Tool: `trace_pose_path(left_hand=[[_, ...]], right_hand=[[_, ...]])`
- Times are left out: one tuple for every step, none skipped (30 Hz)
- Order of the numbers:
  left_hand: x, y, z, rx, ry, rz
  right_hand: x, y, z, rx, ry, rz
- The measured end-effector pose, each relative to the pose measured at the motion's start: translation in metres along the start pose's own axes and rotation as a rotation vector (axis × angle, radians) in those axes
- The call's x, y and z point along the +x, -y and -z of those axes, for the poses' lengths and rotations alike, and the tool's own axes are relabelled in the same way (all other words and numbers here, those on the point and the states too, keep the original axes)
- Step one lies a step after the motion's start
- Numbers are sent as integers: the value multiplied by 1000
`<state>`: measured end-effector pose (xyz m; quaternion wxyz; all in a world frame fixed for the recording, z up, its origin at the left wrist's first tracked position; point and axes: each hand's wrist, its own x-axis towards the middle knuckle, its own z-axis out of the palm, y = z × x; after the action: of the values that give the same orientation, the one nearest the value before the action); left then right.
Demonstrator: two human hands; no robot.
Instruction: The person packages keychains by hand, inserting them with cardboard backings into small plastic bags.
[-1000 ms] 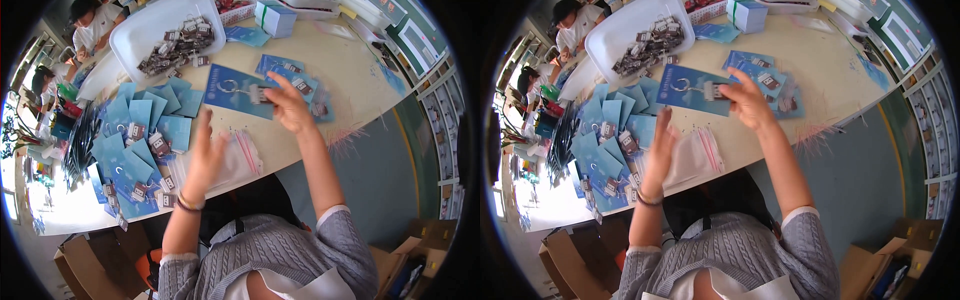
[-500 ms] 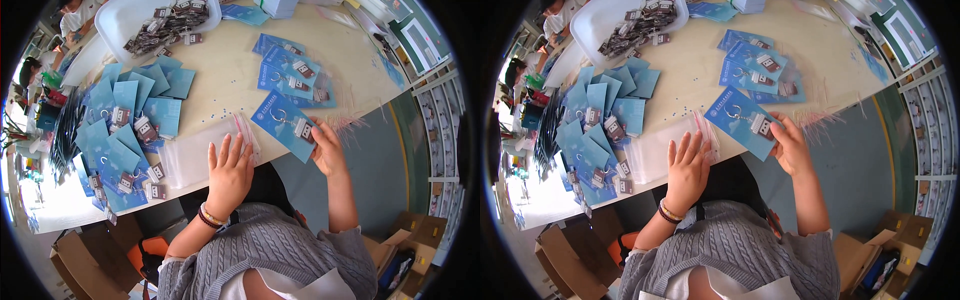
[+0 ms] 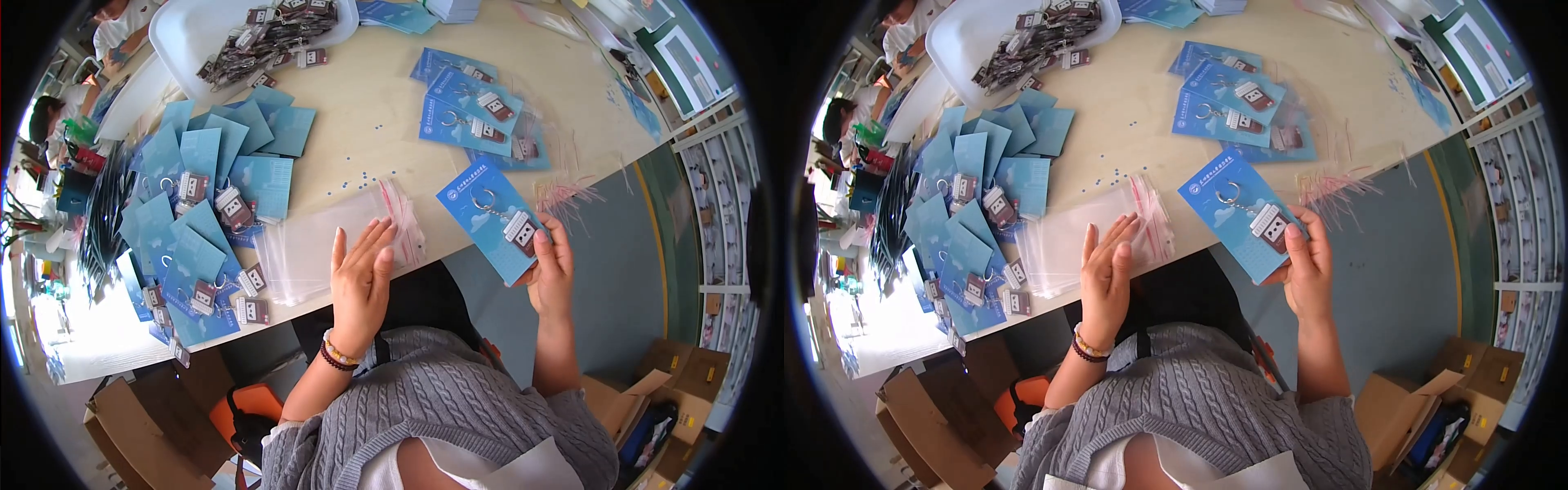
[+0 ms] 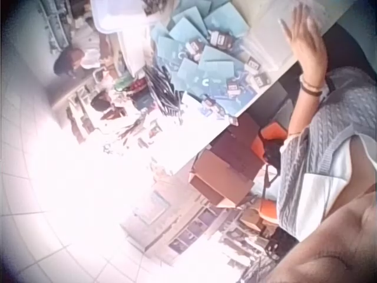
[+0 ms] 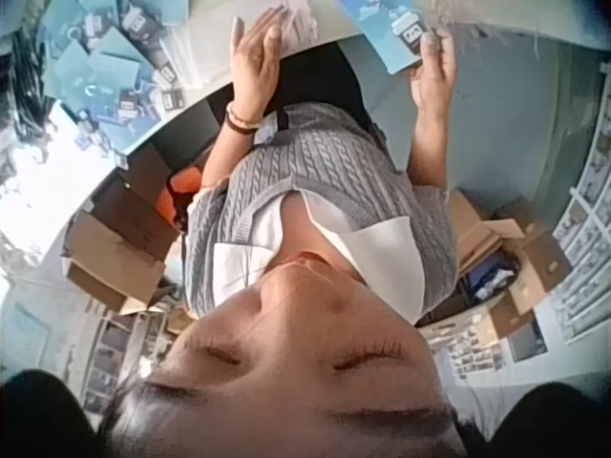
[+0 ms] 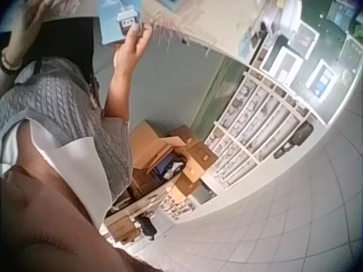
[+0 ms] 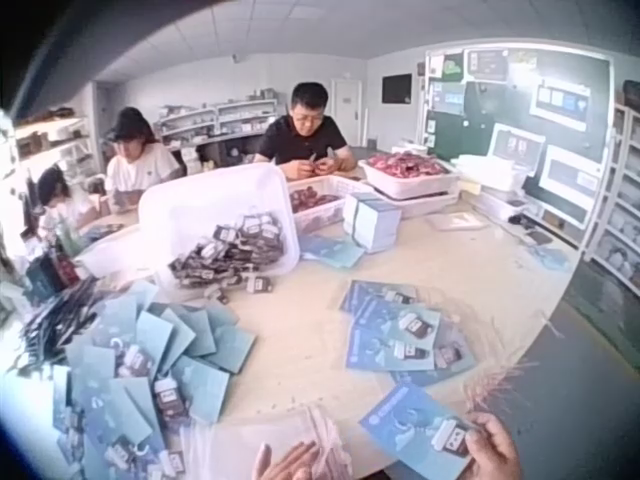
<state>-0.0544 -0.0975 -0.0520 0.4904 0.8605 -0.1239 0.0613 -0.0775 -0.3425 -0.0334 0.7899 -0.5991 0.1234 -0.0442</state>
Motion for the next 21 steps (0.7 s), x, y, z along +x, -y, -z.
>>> trace_pose_path(left_hand=[[0,0,0,0,0,0],[0,-1,0,-31,-25,5],[1,-2,0,-63,-51,7],[0,-2,0,-64,-50,3],[-1,-2,-1,37,-56,-49],[-2,-1,-2,137,-63,-100],[-3,-1,-4,136,-62,-101],[-4,-1,-7,234,-37,-149],[-4,-2,-8,334,-12,-196],[-4,-4,-8,356,8,-229],[-5,-4,-7,309,11,-210],[-5,-4,-7,260,13,-191],[-4,-5,-8,259,13,-191],[-2,-7,-8,232,-1,-152],[-1,-9,-7,206,-16,-111],[-1,-7,-7,207,-17,-110],[-1,-4,-7,293,28,-142],[-1,-2,-7,379,73,-176],[-3,-2,-7,387,72,-167],[-3,-2,-7,388,71,-167],[-3,-3,-7,385,65,-165]], right_hand=[[-1,1,0,-10,4,-3],[-1,0,0,-9,4,-3],[-2,-2,-2,-34,21,-42],[-3,-5,-4,-60,38,-80],[-5,-11,-7,-42,51,-114],[-8,-16,-11,-28,76,-149],[-10,-19,-19,12,96,-167],[-13,-21,-26,52,116,-185],[-15,-23,-32,50,158,-211],[-18,-25,-35,49,200,-238],[-20,-28,-35,-32,240,-246],[-22,-28,-35,-61,315,-260],[-22,-31,-35,-54,323,-231],[-22,-33,-35,-47,330,-203],[-21,-33,-34,-48,332,-205],[-19,-32,-31,-53,318,-213],[-17,-31,-29,-58,304,-220],[-15,-30,-28,-59,305,-220],[-13,-30,-27,-23,227,-198],[-11,-29,-27,12,148,-176],[-9,-27,-28,50,81,-146]])
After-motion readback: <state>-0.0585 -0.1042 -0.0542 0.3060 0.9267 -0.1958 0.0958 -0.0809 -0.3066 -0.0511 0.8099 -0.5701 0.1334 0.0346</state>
